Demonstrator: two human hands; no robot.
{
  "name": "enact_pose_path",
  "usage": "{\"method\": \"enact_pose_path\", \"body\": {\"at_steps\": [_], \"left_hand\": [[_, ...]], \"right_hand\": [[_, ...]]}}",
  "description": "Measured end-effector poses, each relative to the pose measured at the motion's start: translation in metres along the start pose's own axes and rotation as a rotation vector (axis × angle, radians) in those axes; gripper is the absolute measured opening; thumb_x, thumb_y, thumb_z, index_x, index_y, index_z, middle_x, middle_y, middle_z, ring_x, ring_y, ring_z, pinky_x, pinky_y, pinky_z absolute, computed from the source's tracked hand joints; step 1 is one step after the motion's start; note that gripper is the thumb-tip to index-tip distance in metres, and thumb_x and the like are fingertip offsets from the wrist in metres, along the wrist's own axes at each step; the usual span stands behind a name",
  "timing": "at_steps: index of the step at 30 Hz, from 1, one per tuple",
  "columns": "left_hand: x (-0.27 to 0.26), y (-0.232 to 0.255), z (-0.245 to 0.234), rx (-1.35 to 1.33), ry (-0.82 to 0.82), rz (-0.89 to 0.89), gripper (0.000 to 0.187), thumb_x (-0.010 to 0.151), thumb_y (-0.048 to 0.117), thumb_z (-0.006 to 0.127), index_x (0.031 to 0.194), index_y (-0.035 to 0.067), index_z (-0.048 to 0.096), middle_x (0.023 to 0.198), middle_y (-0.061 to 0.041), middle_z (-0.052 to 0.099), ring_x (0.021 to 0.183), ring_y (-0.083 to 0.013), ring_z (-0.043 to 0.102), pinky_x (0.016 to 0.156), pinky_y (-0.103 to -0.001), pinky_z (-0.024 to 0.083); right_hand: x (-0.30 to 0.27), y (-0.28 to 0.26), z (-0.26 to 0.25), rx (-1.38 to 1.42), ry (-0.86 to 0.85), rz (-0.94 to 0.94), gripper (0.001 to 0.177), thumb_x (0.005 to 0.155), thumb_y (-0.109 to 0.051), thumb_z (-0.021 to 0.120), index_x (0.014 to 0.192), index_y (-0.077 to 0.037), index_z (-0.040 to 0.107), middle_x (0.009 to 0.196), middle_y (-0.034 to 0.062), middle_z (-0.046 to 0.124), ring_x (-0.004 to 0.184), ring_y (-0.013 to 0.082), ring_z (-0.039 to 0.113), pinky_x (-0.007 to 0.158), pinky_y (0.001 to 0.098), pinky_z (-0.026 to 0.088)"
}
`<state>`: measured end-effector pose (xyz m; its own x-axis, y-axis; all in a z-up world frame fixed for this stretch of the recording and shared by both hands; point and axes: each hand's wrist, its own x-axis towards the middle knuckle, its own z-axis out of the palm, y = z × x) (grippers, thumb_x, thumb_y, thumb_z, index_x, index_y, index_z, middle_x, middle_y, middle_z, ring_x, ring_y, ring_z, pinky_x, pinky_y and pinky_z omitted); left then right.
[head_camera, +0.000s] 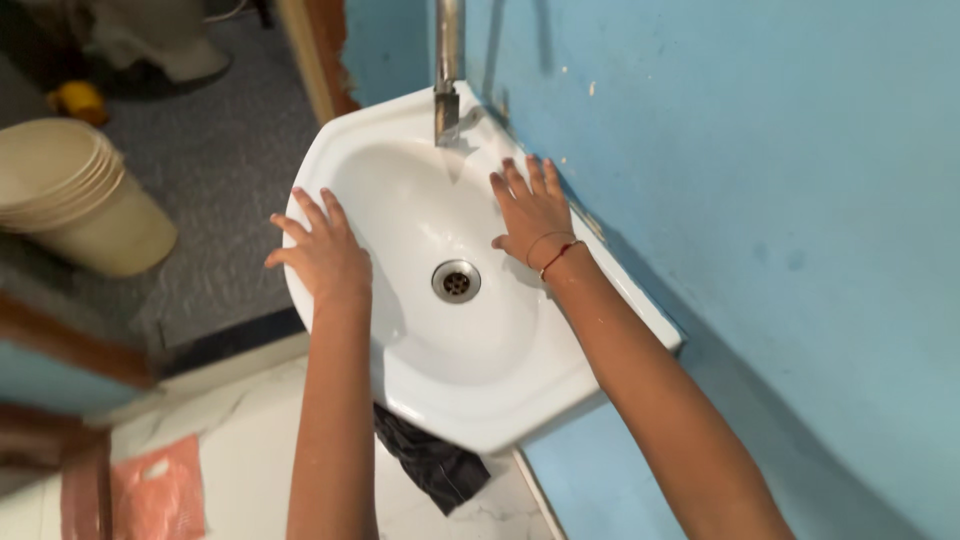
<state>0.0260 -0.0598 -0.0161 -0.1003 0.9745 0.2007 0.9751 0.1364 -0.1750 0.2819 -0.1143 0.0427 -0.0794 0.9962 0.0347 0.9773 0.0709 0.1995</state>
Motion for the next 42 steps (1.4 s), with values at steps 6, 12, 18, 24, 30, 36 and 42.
{"method": "enact_pose_path", "body": {"at_steps": [6,12,18,24,30,36,42], "left_hand": [[-0.056,0.006,-0.015,-0.053,-0.054,-0.109,0.09,0.086,0.033,0.068,0.163,0.018,0.025,0.169,-0.016,0.014,0.146,-0.054,0.02,0.086,-0.074,0.048],[-0.061,0.007,-0.018,-0.022,-0.169,-0.063,0.11,0.072,0.047,0.08,0.164,0.021,0.026,0.171,-0.019,0.01,0.149,-0.0573,0.009,0.101,-0.072,0.037],[0.001,0.003,-0.014,0.177,-0.224,0.191,0.133,0.059,0.079,0.079,0.164,0.029,0.016,0.172,-0.012,-0.005,0.152,-0.0525,0.0,0.106,-0.073,0.031],[0.062,0.03,-0.029,0.38,-0.094,0.402,0.153,0.05,0.098,0.068,0.167,0.024,0.003,0.171,-0.016,-0.004,0.154,-0.0427,0.002,0.108,-0.076,0.021],[0.083,0.033,-0.017,0.359,-0.022,0.486,0.15,0.053,0.098,0.064,0.166,0.023,-0.001,0.171,-0.018,-0.003,0.154,-0.0434,0.004,0.107,-0.076,0.018],[0.073,0.026,-0.005,0.294,0.075,0.502,0.13,0.063,0.083,0.072,0.165,0.027,0.014,0.171,-0.014,0.004,0.153,-0.0386,0.007,0.107,-0.076,0.012],[-0.031,0.032,0.01,0.292,-0.315,0.55,0.066,0.094,0.059,0.057,0.151,0.027,0.05,0.164,-0.003,0.033,0.154,-0.0322,0.024,0.112,-0.081,-0.004]], "right_hand": [[-0.055,0.008,0.019,0.03,0.028,-0.124,0.085,0.088,-0.062,0.063,0.154,-0.015,0.036,0.167,0.0151,0.016,0.154,0.0325,0.004,0.123,0.0517,-0.001],[-0.048,0.005,0.015,0.016,-0.058,-0.178,0.073,0.089,-0.06,0.063,0.148,-0.019,0.05,0.167,0.0119,0.022,0.156,0.0368,0.0,0.125,0.0515,-0.004],[0.006,-0.003,0.006,-0.165,-0.171,-0.241,0.06,0.084,-0.061,0.071,0.125,-0.017,0.072,0.168,0.0053,0.023,0.156,0.0401,-0.004,0.125,0.0501,-0.002],[0.067,-0.007,0.005,-0.103,-0.097,-0.311,0.048,0.084,-0.057,0.071,0.114,-0.02,0.077,0.165,-0.0068,0.029,0.155,0.0361,0.001,0.126,0.0487,0.004],[0.081,-0.002,0.019,0.007,0.036,-0.367,0.04,0.084,-0.051,0.072,0.112,-0.023,0.078,0.162,-0.0094,0.035,0.156,0.0317,0.008,0.127,0.0468,0.011],[0.02,-0.023,0.01,-0.074,-0.048,-0.175,0.05,0.083,-0.056,0.071,0.121,-0.023,0.073,0.162,0.001,0.03,0.153,0.0307,0.006,0.125,0.0491,0.007],[-0.043,-0.039,0.01,0.039,-0.052,0.144,0.052,0.095,-0.056,0.061,0.124,-0.015,0.072,0.17,0.0038,0.024,0.158,0.0335,0.009,0.128,0.0453,0.011]]}}
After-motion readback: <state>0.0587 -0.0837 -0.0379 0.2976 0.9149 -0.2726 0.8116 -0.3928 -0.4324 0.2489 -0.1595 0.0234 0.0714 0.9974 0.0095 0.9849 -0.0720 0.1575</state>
